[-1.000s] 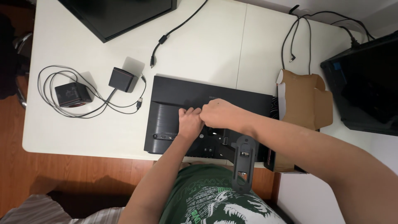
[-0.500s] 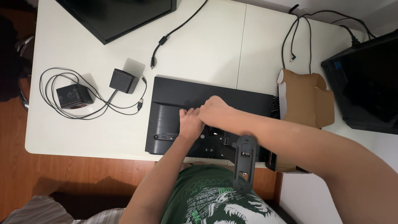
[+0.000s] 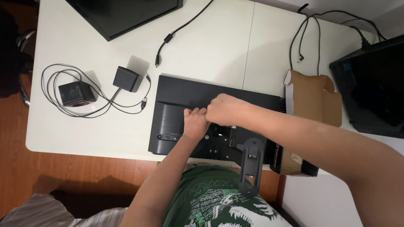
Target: The person attaches a monitor mount to the back of a Samsung monitor using a yellow screwdriver. They align the mount, insert screws, and tighten them to secure the bracket to the monitor.
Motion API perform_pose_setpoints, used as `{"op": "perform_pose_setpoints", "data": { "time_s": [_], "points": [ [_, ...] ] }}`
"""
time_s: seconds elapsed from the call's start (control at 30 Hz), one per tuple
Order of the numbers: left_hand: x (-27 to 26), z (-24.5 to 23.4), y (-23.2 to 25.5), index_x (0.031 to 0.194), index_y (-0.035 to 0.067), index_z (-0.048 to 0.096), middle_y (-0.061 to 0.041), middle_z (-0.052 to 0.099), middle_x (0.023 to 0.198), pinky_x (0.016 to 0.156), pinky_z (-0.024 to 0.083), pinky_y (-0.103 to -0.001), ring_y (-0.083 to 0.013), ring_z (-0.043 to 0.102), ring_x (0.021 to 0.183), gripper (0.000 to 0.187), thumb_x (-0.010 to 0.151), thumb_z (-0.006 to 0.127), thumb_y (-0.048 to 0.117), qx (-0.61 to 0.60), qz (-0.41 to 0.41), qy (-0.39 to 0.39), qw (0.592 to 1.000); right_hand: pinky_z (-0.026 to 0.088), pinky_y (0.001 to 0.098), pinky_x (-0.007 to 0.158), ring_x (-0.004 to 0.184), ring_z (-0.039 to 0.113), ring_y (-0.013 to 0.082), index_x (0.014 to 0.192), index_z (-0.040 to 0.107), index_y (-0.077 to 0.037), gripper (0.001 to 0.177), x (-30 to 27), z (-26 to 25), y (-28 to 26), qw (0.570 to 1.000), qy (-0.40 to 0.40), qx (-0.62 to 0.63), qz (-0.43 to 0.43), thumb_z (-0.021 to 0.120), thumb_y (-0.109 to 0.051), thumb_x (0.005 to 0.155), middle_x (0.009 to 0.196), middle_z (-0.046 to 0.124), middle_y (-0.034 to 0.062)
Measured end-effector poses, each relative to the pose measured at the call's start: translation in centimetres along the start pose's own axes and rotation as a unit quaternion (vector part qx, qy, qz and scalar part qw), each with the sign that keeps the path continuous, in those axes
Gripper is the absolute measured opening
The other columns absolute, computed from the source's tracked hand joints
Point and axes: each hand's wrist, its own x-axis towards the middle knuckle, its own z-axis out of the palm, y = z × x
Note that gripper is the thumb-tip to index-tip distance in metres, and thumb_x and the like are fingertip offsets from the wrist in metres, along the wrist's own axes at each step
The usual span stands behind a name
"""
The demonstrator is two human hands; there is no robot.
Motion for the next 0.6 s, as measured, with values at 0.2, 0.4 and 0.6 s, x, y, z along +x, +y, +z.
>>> {"op": "perform_pose_setpoints", "data": {
  "time_s": [0.2, 0.4, 0.6],
  "points": [
    [-0.8, 0.2, -0.9, 0.077, 0.014, 0.071, 0.004, 0.064, 0.086, 0.082, 0.037, -0.044, -0.0200, 0.061, 0.084, 0.011, 0.081, 0.077, 0.022, -0.012, 0.000, 0.020, 1.000, 0.058, 0.0409, 0.060, 0.065, 0.072, 0.0296, 0.063, 0.071, -0.008, 0.015, 0.4, 1.9, 0.1, 0.990, 0.066, -0.073, -0.101, 0.069, -0.012, 0.077, 0.066, 0.072, 0.0119],
    [-1.0, 0.2, -0.6, 0.074, 0.016, 0.073, 0.005, 0.064, 0.085, 0.083, 0.037, -0.042, -0.0181, 0.061, 0.086, 0.011, 0.084, 0.076, 0.019, -0.011, -0.010, -0.011, 1.000, 0.056, 0.0413, 0.057, 0.060, 0.071, 0.0306, 0.061, 0.070, -0.008, 0.018, -0.2, 2.4, -0.2, 0.997, 0.051, -0.008, -0.064, 0.070, -0.014, 0.077, 0.064, 0.069, 0.0122],
    [-0.9, 0.3, -0.5, 0.075, 0.015, 0.073, 0.005, 0.065, 0.086, 0.082, 0.037, -0.043, -0.0182, 0.061, 0.085, 0.006, 0.076, 0.077, 0.019, -0.020, -0.009, 0.012, 1.000, 0.055, 0.0392, 0.057, 0.060, 0.070, 0.0299, 0.061, 0.069, -0.005, 0.013, -0.9, 1.2, -1.4, 0.995, 0.070, 0.065, -0.002, 0.071, -0.012, 0.073, 0.063, 0.067, 0.0150]
  ]
}}
